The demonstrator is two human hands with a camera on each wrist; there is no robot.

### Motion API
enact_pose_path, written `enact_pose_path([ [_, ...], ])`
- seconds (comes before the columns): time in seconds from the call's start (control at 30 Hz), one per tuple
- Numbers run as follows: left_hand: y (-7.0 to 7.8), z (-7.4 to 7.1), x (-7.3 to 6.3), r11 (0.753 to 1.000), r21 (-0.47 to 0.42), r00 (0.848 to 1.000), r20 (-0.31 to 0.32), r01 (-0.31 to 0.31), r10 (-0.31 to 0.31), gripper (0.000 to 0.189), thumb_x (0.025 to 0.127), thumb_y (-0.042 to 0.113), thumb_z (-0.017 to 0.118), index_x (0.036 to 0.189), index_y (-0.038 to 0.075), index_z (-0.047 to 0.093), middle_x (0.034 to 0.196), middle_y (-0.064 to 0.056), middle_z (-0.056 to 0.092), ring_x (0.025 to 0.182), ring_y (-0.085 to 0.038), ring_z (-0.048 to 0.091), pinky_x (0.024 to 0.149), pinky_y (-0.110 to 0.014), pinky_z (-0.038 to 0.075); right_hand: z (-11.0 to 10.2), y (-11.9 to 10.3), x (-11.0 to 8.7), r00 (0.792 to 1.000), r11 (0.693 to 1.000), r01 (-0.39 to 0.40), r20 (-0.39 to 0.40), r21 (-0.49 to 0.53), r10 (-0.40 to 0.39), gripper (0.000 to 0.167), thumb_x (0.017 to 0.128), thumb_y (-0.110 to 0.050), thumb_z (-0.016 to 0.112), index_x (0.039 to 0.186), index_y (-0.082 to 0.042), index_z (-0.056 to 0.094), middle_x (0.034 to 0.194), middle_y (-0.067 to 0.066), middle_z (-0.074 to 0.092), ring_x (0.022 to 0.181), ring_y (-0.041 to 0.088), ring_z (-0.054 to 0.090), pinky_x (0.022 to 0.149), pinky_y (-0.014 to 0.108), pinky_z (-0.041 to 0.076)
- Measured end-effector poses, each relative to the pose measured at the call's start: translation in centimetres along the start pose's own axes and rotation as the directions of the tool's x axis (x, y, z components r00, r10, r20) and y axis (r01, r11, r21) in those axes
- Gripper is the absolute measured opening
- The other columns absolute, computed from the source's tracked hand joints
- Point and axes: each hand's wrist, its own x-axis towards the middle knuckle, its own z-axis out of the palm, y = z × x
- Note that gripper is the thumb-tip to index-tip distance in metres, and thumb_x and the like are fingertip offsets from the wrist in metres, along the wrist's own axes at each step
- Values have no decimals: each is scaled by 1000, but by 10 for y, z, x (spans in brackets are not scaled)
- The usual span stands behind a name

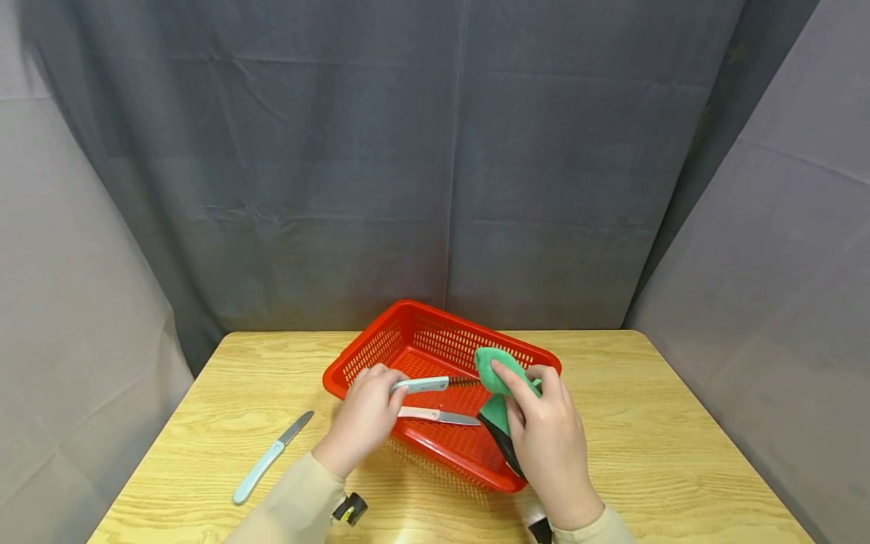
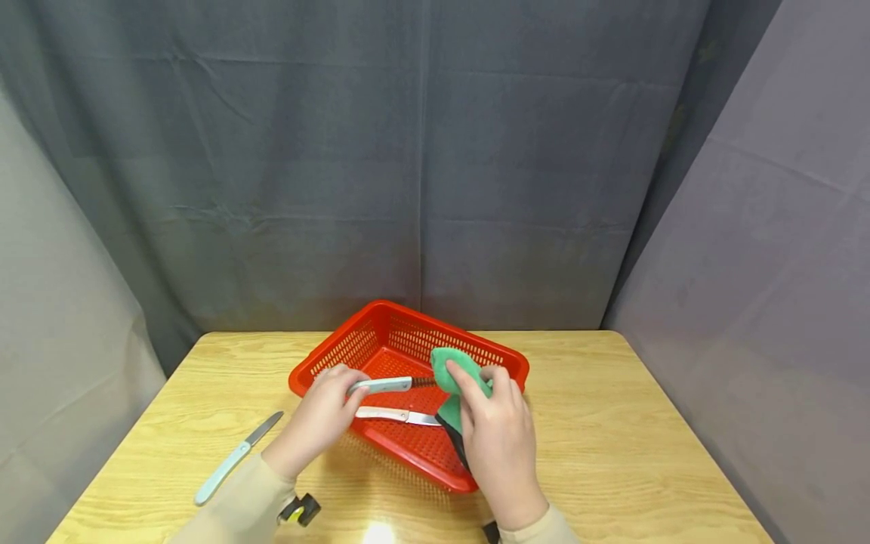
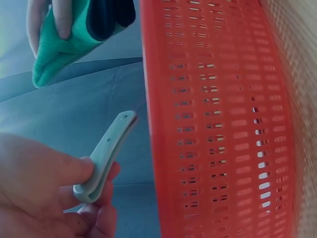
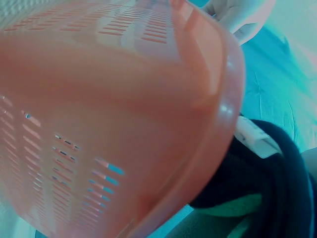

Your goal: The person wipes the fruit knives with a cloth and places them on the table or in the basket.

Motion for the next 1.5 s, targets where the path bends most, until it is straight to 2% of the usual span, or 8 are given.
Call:
enact_pose_path([
  [0.2,-4,8,7,999,48,998,66,-22,19,7,98,13,69,100,8,73,88,1,61,83,-17,48,80,-36,45,1,0,-1,1000,1000,0,3,1,0,58,77,5,84,126,-25,74,104,15,56,81,28,56,62,40,51],
  [0.53,-1,13,15,996,85,984,178,-20,5,8,98,15,69,96,9,73,86,1,60,80,-18,49,76,-36,43,2,0,-1,1000,1000,6,5,3,-6,58,77,4,85,126,-24,74,102,15,56,78,27,55,61,39,50],
  [0.7,0,16,19,990,128,979,201,-67,40,7,97,15,70,93,10,74,84,1,59,82,-19,53,77,-40,46,3,1,-2,1000,1000,15,-4,8,-15,58,77,5,84,126,-24,74,101,14,56,77,26,55,61,38,50],
  [0.93,1,18,23,984,159,967,250,-84,43,6,95,14,71,93,9,74,83,-1,58,82,-21,54,74,-41,47,4,2,-1,1000,1000,22,-16,10,-22,58,77,6,83,126,-24,74,102,14,56,77,27,55,62,39,50],
  [1.23,-3,18,26,974,181,950,302,-139,80,9,94,11,71,87,8,72,81,-2,57,79,-22,57,71,-37,49,6,2,-3,999,999,34,-12,19,-34,57,78,6,82,126,-24,74,101,13,57,76,26,55,62,38,50],
  [1.5,-2,16,31,966,242,930,366,-89,-6,13,96,14,71,84,8,70,81,-2,61,75,-17,57,70,-36,51,6,2,-3,1000,999,29,0,17,-29,57,79,4,83,127,-26,74,101,13,56,77,25,55,62,37,50],
])
